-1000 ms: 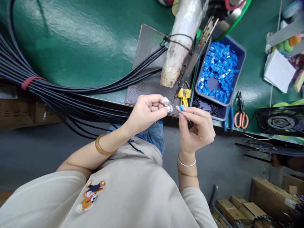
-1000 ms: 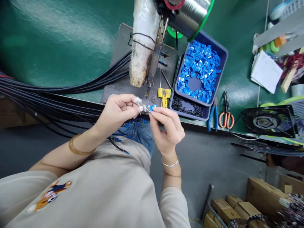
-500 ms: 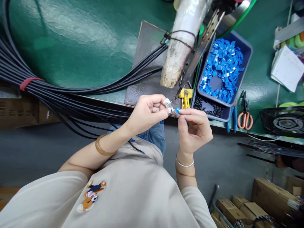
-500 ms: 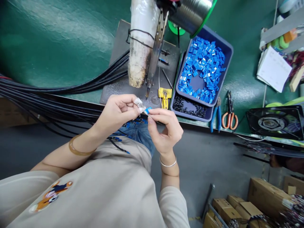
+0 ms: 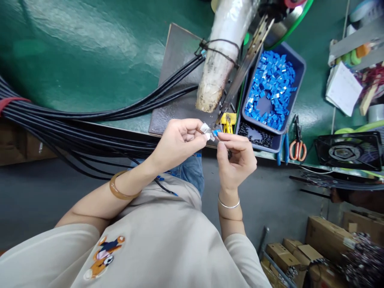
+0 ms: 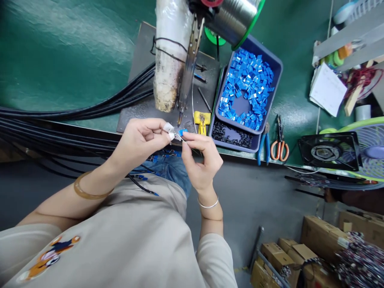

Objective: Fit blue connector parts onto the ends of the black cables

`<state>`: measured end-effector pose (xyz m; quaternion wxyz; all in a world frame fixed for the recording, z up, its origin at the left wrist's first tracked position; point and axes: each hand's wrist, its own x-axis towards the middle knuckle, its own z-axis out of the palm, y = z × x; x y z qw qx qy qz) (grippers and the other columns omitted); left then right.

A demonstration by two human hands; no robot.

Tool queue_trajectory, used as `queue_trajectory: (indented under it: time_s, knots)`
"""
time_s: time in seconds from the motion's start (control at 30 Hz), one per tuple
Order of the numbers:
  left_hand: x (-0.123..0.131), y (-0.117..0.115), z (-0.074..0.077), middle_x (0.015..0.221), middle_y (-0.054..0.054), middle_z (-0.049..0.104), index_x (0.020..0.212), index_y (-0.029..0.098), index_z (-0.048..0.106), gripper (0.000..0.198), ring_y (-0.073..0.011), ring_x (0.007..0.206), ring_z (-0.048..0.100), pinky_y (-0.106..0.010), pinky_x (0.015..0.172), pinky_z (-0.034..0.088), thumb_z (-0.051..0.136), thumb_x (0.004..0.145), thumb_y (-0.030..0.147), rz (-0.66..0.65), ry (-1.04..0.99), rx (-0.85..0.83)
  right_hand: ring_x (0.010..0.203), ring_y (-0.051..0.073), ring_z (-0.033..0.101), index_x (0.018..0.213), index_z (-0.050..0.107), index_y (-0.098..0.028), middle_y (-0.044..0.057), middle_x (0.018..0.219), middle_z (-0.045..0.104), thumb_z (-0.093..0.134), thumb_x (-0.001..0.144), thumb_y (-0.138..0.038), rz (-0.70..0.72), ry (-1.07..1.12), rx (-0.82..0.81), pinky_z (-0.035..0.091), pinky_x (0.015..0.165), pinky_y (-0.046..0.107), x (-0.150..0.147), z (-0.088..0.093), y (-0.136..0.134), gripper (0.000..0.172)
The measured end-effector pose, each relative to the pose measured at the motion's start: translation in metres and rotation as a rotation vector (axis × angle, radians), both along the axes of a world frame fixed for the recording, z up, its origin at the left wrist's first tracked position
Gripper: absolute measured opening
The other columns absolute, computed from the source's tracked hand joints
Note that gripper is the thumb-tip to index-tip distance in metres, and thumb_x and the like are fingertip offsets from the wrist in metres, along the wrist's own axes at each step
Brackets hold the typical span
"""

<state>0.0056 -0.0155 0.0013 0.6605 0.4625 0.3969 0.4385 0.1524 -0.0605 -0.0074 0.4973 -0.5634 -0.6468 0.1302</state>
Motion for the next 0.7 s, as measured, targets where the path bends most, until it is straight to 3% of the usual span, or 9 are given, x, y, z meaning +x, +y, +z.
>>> queue_trajectory:
  time_s: [0.13,0.33,0.7]
  knots:
    - [0.001,0.004,0.000,0.055,0.004,0.044,0.061,0.014,0.058,0.014,-0.0034,0.048,0.035,-0.016,0.042,0.026,0.065,0.073,0.014,0.027,0.023,0.006,0.091,0.018,0.073,0.087,0.058,-0.026,0.002,0.098,0.075,0.062,0.088,-0.014,0.035,-0.091,0.120,0.061,0.079,0.038,0.002,-0.002,0.003,0.013]
    - [0.003,0.007,-0.001,0.058,0.002,0.046,0.062,0.014,0.059,0.013,-0.0050,0.052,0.040,-0.017,0.045,0.029,0.065,0.074,0.014,0.051,0.026,0.027,0.087,0.018,0.074,0.087,0.055,-0.028,0.002,0.100,0.076,0.060,0.088,-0.014,0.020,-0.245,0.173,0.060,0.076,0.037,0.004,-0.002,0.007,0.015]
    - [0.006,0.011,-0.006,0.054,0.005,0.043,0.063,0.014,0.059,0.011,-0.0031,0.049,0.036,-0.016,0.044,0.028,0.063,0.071,0.008,0.062,-0.007,0.070,0.087,0.015,0.074,0.086,0.060,-0.022,0.002,0.098,0.077,0.066,0.083,-0.007,0.037,-0.236,0.276,0.061,0.078,0.031,0.005,-0.002,0.015,0.017]
